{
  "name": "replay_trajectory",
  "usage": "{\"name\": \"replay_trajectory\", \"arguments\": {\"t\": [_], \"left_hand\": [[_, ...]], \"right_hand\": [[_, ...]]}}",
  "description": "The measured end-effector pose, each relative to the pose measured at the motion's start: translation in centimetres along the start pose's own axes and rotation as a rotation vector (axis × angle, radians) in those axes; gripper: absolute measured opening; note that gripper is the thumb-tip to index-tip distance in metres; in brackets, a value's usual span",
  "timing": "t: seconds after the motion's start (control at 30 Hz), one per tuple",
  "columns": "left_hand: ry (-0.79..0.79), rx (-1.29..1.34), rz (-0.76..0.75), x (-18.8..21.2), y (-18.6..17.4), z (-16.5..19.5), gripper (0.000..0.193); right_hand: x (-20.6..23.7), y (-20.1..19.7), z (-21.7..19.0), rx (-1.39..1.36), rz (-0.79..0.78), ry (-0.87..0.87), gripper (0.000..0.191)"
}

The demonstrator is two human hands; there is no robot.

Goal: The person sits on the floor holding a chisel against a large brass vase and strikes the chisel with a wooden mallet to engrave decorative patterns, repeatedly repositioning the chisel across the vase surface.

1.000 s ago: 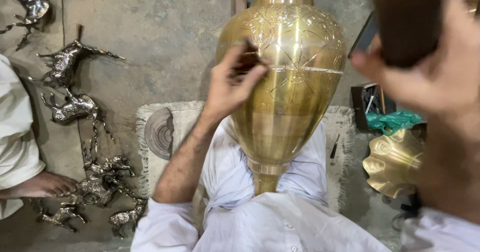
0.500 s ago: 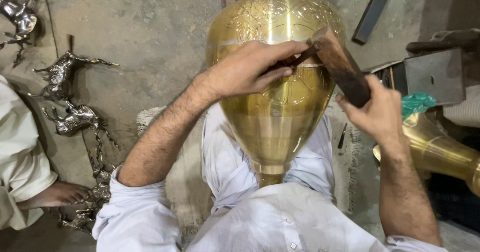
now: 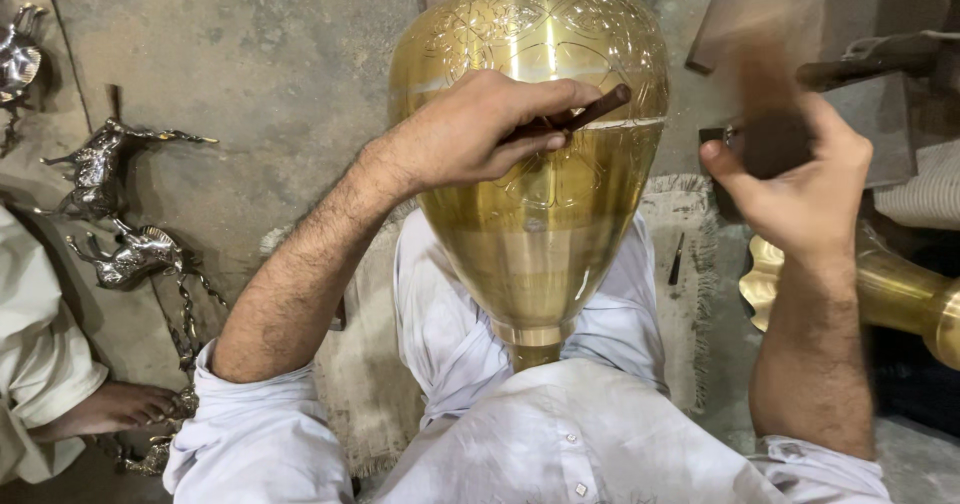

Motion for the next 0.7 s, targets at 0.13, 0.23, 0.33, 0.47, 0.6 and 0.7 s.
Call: {"name": "replay_trajectory", "arguments": {"t": [0.13, 0.23, 0.33, 0.47, 0.6, 0.7], "left_hand": [[-0.009, -0.003, -0.015, 0.1, 0.0, -0.1, 0.045], [-0.038, -0.052, -0.027, 0.1, 0.3, -0.5, 0.047], [-0.057, -0.033, -0.004, 0.3, 0.4, -0.9, 0.046], [0.01, -0.019, 0.029, 0.3, 0.3, -0.9, 0.046], [-0.032, -0.023, 0.014, 0.1, 0.2, -1.0, 0.046], [-0.033, -0.028, 0.005, -0.1, 0.2, -0.8, 0.045]], "right_hand": [[0.0, 0.3, 0.7, -0.114, 0.032, 0.031, 0.025], [0.1, 0.6, 0.8, 0.143, -0.029, -0.139, 0.024], [-0.1, 0.5, 1.2, -0.373, -0.029, 0.116, 0.024], [-0.7, 0.3, -0.5, -0.061, -0.02, 0.04, 0.031], [-1.4, 0.0, -1.7, 0.277, 0.023, -0.081, 0.03], [-1.4, 0.2, -0.5, -0.226, 0.002, 0.125, 0.019]]}}
Point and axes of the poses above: each hand's wrist, its own x-axis away from the middle knuckle, its own y-axis out of the palm, z = x × y, the point moved 4 cm from there along -x, towards the middle knuckle, and after that the axes turned 10 degrees about z, right-handed, at the moved point
